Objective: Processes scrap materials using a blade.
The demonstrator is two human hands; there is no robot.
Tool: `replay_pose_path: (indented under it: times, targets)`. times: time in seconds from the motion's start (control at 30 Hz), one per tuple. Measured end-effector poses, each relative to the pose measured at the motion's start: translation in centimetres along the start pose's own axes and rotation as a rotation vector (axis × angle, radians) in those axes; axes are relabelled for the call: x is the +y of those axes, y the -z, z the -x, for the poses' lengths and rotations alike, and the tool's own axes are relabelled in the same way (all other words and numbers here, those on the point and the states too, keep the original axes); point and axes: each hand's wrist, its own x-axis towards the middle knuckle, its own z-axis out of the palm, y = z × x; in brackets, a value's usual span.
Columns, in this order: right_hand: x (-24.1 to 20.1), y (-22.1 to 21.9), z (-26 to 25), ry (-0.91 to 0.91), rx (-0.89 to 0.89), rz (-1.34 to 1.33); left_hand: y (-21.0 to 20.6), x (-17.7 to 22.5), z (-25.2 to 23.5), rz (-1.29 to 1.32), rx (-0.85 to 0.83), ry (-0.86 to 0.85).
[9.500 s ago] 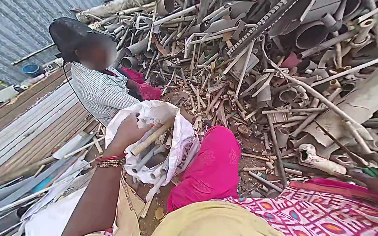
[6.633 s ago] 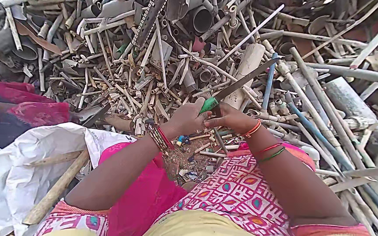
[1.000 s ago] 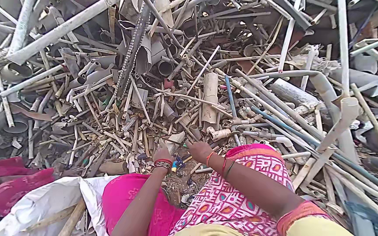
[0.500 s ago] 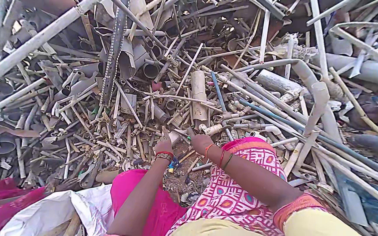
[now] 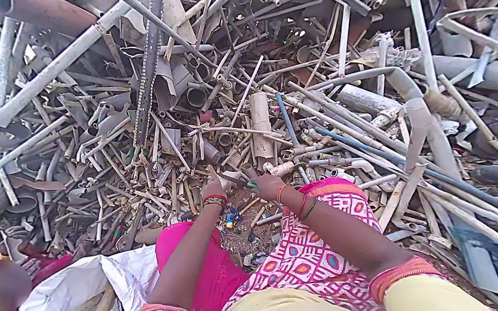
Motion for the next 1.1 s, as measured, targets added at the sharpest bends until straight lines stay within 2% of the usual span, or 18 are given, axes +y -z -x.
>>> replay_pose_path:
  times: [0.07, 0.17, 0.27, 0.37, 0.47, 0.57, 0.63, 0.67, 0.77, 0.87, 1.0, 1.1]
  targets:
    - [0.6, -0.1, -0.2, 0.042, 0.023, -0.037, 0.1, -0.5, -0.3, 0.156, -0.056, 0.043]
    - [0.0, -0.3, 0.1, -0.084, 0.078, 0.04, -0.8, -1.2, -1.3, 0.541, -0.181, 0.102]
    - [0.1, -0.1, -0.1, -0.047, 0.074, 0.038, -1.3, -1.3, -1.8, 0.825, -0.324, 0.064]
    - [0.4, 0.2, -0.3, -0.079, 0.071, 0.031, -1.7, -1.5, -1.6, 0.841, -0.33, 0.115]
    - [1.2, 0.4, -0.9, 0.025, 0.025, -0.077, -1.9, -1.3, -1.7, 0.869, -0.325, 0.111]
    - [0.6, 0.3, -0.4, -0.065, 0.055, -0.003, -1.4, -0.8, -0.7, 0.873, -0.337, 0.125]
    - [0.4, 0.3, -0.6, 0.013, 0.031, -0.025, -1.2, -0.7, -0.7, 0.904, -0.317, 0.135]
    - [0.7, 0.2, -0.7, 0.034, 0.028, -0.028, -1.3, -0.9, -0.6, 0.894, -0.327, 0.126]
    - [0.3, -0.2, -0.6, -0.055, 0.066, 0.047, -0.9, -1.1, 0.0, 0.764, -0.384, 0.051]
    - [0.2, -0.4, -0.7, 0.011, 0.043, 0.051, -1.1, -1.0, -0.3, 0.667, -0.391, 0.0]
    - [-0.6, -0.8, -0.4, -0.067, 0.062, 0.078, -1.9, -0.8, -0.3, 0.774, -0.348, 0.063]
    - [-0.4, -0.9, -0.5, -0.012, 0.056, 0.094, -1.4, -0.8, -0.5, 0.657, -0.373, -0.03]
